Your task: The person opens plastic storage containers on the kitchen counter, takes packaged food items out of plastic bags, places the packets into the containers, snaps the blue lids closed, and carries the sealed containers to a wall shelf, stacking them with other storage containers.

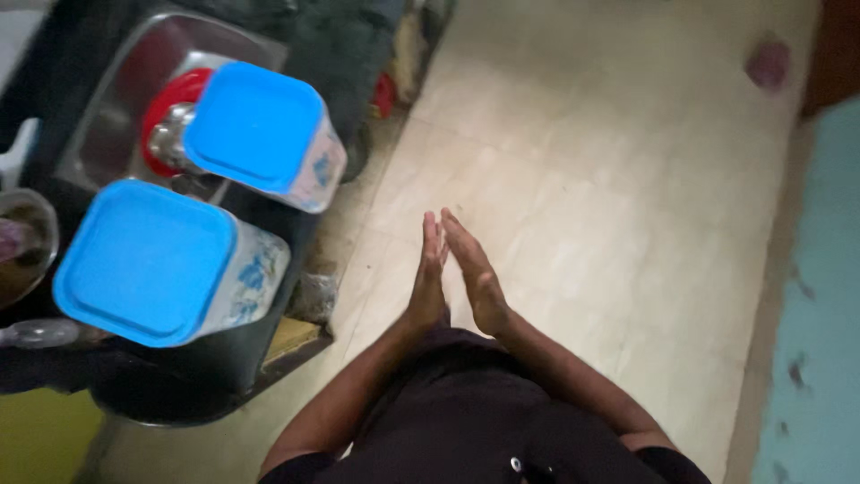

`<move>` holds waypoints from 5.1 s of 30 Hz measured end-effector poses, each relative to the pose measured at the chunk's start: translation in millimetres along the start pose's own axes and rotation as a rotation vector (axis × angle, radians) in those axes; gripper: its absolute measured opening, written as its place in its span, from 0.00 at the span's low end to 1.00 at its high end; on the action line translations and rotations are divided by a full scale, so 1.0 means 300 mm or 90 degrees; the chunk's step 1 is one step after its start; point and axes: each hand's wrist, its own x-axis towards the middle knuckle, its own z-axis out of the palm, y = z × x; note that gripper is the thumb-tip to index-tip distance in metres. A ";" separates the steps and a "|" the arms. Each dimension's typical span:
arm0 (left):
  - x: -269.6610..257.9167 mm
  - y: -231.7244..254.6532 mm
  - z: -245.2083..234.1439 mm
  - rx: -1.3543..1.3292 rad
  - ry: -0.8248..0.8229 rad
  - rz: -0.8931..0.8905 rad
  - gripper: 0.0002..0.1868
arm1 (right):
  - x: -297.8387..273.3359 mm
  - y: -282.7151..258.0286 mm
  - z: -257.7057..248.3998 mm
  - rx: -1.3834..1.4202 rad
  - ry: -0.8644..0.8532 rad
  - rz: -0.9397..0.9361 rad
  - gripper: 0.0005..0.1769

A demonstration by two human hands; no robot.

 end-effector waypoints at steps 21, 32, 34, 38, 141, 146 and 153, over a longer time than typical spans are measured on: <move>0.498 0.033 -0.127 0.134 0.660 0.302 0.45 | 0.949 0.307 -0.203 0.242 -0.429 0.209 0.36; 0.420 -0.075 -0.480 0.457 1.099 0.181 0.34 | 1.143 0.636 -0.075 0.146 -0.396 0.163 0.27; 0.430 -0.085 -0.571 0.212 1.012 0.294 0.37 | 1.187 0.671 -0.008 0.151 -0.380 0.158 0.29; 0.454 -0.088 -0.662 0.026 0.937 0.320 0.39 | 1.262 0.715 0.074 0.121 -0.394 0.175 0.34; 1.661 -0.060 -0.604 0.260 0.948 0.292 0.41 | 2.257 0.768 -0.674 -0.191 -0.012 -0.299 0.25; 1.623 -0.051 -0.615 0.275 0.950 0.173 0.38 | 2.333 0.863 -0.824 0.138 0.121 -0.035 0.26; 1.680 0.046 -0.553 0.434 1.012 0.181 0.36 | 2.394 1.091 -0.982 0.398 0.231 0.187 0.32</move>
